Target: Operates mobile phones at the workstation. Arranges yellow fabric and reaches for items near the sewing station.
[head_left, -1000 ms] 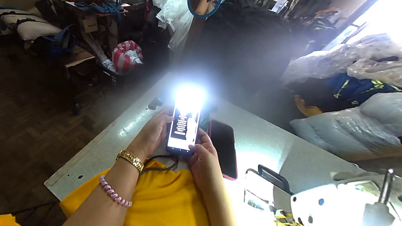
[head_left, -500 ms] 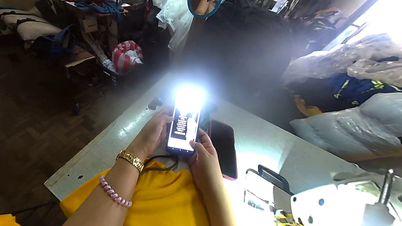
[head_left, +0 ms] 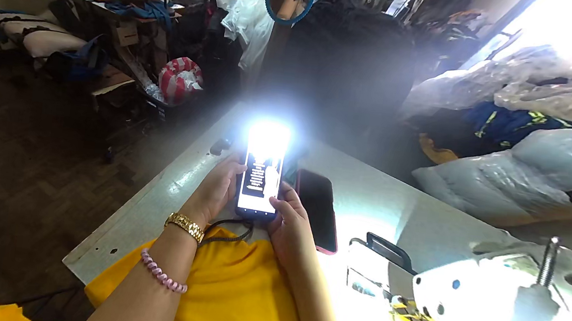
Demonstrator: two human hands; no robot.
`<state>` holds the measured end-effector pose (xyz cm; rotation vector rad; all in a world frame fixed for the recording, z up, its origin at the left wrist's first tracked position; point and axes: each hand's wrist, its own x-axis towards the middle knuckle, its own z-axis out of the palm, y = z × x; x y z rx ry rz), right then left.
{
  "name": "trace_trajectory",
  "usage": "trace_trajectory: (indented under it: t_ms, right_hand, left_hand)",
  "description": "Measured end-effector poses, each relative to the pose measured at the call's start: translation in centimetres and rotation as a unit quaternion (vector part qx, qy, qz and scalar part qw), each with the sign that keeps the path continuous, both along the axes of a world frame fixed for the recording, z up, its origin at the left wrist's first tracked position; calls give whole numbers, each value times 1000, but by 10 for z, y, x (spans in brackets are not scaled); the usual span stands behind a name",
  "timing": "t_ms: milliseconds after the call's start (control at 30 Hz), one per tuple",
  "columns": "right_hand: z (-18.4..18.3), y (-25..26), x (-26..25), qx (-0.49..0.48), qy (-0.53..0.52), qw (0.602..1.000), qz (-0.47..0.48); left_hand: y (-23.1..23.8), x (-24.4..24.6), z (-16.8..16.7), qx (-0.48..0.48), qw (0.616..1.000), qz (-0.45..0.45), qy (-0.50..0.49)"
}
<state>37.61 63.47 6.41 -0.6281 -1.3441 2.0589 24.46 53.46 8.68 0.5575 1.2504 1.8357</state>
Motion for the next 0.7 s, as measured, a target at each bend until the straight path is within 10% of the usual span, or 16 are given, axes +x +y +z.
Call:
trace_trajectory:
  t_ms: [700]
  right_hand:
    - [-6, -2, -1, 144, -57, 988, 12]
  left_hand:
    - [0, 3, -5, 90, 995, -52, 12]
